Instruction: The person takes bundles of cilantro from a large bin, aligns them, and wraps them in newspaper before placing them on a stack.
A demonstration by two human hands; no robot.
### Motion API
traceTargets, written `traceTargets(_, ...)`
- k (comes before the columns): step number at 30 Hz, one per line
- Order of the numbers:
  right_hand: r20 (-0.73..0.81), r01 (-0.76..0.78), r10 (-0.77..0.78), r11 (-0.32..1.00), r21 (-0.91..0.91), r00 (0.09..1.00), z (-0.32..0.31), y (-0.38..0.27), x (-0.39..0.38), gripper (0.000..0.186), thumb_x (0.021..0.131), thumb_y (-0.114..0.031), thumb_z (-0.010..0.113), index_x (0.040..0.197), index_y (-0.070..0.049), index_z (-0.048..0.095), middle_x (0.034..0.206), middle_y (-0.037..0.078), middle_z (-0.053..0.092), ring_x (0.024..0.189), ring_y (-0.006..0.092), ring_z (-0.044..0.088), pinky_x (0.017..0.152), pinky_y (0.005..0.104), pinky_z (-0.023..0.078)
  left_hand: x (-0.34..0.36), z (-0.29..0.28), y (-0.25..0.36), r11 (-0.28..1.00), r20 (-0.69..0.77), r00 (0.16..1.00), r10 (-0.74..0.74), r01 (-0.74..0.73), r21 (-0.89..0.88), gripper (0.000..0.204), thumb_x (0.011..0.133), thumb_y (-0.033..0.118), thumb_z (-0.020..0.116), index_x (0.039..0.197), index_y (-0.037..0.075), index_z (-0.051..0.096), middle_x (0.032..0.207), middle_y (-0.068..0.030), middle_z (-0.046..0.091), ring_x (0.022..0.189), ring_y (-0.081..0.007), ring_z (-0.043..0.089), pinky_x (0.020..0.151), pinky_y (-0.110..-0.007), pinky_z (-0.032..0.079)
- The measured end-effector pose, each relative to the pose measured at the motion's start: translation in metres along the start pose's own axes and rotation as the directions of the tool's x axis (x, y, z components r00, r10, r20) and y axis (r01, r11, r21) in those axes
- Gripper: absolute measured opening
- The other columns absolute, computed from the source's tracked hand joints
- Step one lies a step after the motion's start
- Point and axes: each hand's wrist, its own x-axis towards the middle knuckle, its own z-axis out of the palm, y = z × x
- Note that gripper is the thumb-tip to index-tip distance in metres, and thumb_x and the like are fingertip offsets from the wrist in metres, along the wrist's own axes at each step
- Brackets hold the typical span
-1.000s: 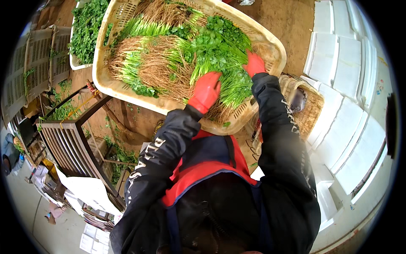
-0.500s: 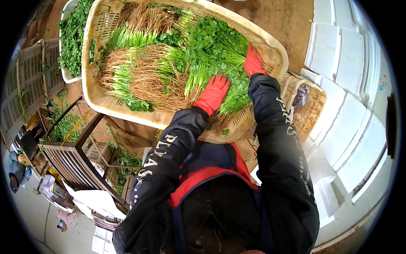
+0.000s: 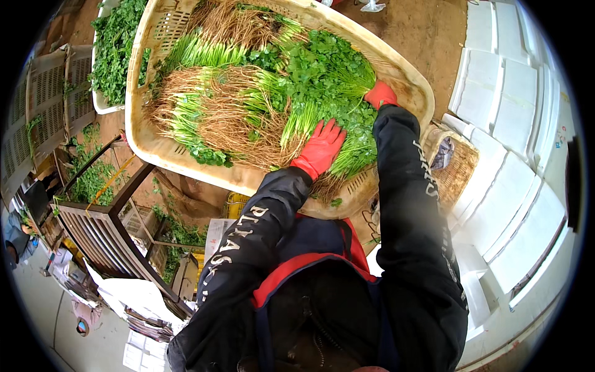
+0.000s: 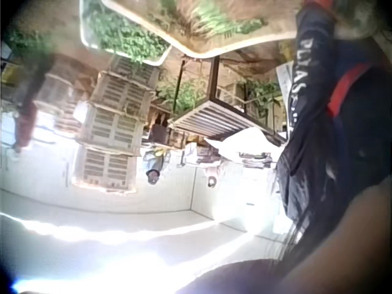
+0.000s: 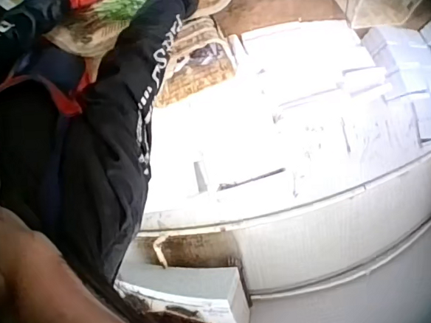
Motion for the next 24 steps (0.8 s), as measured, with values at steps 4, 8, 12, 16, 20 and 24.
traceTargets(4, -0.261, 0.042, -0.134, 0.942, -0.332, 0.956, 0.026, 0.014, -0.007, 0.037, 0.079, -0.008, 0.056, 0.115, -0.004, 0.056, 0.111, 0.018, 0.060, 0.104, 0.0371, 0.058, 0.084, 0.0465, 0.049, 0.002, -0.001, 0.003, 1.000, 0.025, 1.000, -0.009, 0.009, -0.002, 0.047, 0.080, 0.013, 0.058, 0.125, 0.001, 0.047, 0.128, -0.0201, 0.047, 0.122, -0.0394, 0.042, 0.105, -0.051, 0.028)
traceTargets(8, -0.349, 0.191, -0.264, 0.954, -0.229, 0.899, 0.037, 0.025, 0.008, 0.063, 0.073, -0.002, 0.060, 0.133, -0.005, 0.040, 0.127, 0.021, 0.050, 0.116, 0.0391, 0.049, 0.094, 0.0447, 0.043, 0.001, 0.000, 0.002, 0.999, 0.003, 1.000, -0.002, 0.001, 0.044, 0.048, 0.081, 0.013, 0.057, 0.126, 0.001, 0.047, 0.128, -0.0203, 0.046, 0.123, -0.0391, 0.041, 0.106, -0.051, 0.027)
traceTargets(12, -0.316, 0.227, -0.224, 0.974, -0.028, 0.922, 0.044, 0.027, 0.019, 0.084, 0.069, -0.001, 0.066, 0.143, -0.005, 0.026, 0.135, 0.024, 0.043, 0.123, 0.0399, 0.043, 0.100, 0.0420, 0.038, 0.001, 0.002, 0.004, 0.997, 0.022, 1.000, -0.005, 0.003, 0.073, 0.048, 0.081, 0.013, 0.056, 0.126, 0.000, 0.046, 0.129, -0.0200, 0.046, 0.125, -0.0385, 0.038, 0.106, -0.051, 0.026)
traceTargets(16, -0.090, 0.272, -0.265, 0.960, 0.069, 0.960, 0.009, 0.025, 0.019, 0.069, 0.061, -0.015, 0.076, 0.123, -0.001, 0.050, 0.112, 0.022, 0.059, 0.107, 0.0344, 0.056, 0.090, 0.0380, 0.045, 0.000, 0.001, 0.006, 0.998, 0.030, 0.999, -0.018, 0.017, 0.060, 0.048, 0.081, 0.013, 0.056, 0.126, 0.000, 0.046, 0.129, -0.0201, 0.045, 0.126, -0.0386, 0.037, 0.106, -0.051, 0.026)
traceTargets(20, 0.041, 0.128, -0.141, 0.964, 0.234, 0.989, -0.013, 0.027, 0.002, 0.042, 0.065, -0.026, 0.075, 0.095, 0.001, 0.065, 0.087, 0.021, 0.066, 0.087, 0.0364, 0.063, 0.077, 0.0398, 0.049, 0.003, -0.006, 0.005, 0.999, 0.030, 1.000, -0.006, 0.005, 0.036, 0.048, 0.080, 0.013, 0.058, 0.125, 0.001, 0.047, 0.130, -0.0200, 0.045, 0.126, -0.0386, 0.037, 0.106, -0.050, 0.026)
traceTargets(24, -0.206, 0.271, -0.237, 0.950, 0.155, 0.949, -0.016, 0.009, -0.037, 0.040, 0.074, -0.036, 0.064, 0.095, -0.003, 0.065, 0.091, 0.025, 0.062, 0.089, 0.0418, 0.059, 0.076, 0.0426, 0.048, 0.004, -0.006, 0.006, 0.991, -0.055, 0.997, -0.054, 0.047, -0.129, 0.047, 0.075, 0.006, 0.061, 0.121, 0.003, 0.051, 0.124, -0.0189, 0.050, 0.120, -0.0380, 0.043, 0.103, -0.047, 0.032)
